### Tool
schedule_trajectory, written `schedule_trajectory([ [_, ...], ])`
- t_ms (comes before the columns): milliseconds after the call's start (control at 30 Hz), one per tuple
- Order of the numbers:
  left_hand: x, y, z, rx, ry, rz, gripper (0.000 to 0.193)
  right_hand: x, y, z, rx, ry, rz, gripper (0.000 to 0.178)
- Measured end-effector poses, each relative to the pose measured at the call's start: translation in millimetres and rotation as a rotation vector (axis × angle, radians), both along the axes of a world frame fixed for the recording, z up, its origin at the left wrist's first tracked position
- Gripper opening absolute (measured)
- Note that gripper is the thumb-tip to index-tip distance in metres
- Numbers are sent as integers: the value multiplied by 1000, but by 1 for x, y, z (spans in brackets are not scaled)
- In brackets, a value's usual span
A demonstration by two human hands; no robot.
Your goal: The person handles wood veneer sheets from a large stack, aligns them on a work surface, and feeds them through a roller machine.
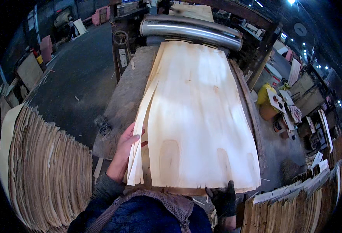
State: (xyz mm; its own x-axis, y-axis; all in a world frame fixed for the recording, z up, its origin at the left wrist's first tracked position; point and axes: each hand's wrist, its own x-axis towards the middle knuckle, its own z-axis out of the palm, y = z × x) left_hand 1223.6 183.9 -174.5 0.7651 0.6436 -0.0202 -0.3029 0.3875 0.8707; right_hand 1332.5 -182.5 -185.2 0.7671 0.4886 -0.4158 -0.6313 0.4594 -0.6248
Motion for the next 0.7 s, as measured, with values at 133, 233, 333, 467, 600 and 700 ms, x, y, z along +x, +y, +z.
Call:
schedule_trajectory([
  [133, 23, 21, 8, -72, -34, -70, 42, 39, 33, 34, 13, -72, -23, 33],
  [233, 48, 49, 4, -161, -120, -166, 40, 83, 68, 46, -6, -145, -17, 27],
  [333, 61, 60, 11, -255, -158, -129, 43, 137, 97, 49, 120, -232, 72, 25],
  [467, 32, 69, -14, -129, 125, 144, 48, 189, 145, 66, 184, -423, 92, 25],
  [600, -2, 64, -91, 689, 703, 341, 52, 253, 199, 46, 287, -428, 243, 26],
  [700, -28, 52, -141, 666, 877, 205, 59, 297, 252, 28, 219, -385, 250, 27],
])
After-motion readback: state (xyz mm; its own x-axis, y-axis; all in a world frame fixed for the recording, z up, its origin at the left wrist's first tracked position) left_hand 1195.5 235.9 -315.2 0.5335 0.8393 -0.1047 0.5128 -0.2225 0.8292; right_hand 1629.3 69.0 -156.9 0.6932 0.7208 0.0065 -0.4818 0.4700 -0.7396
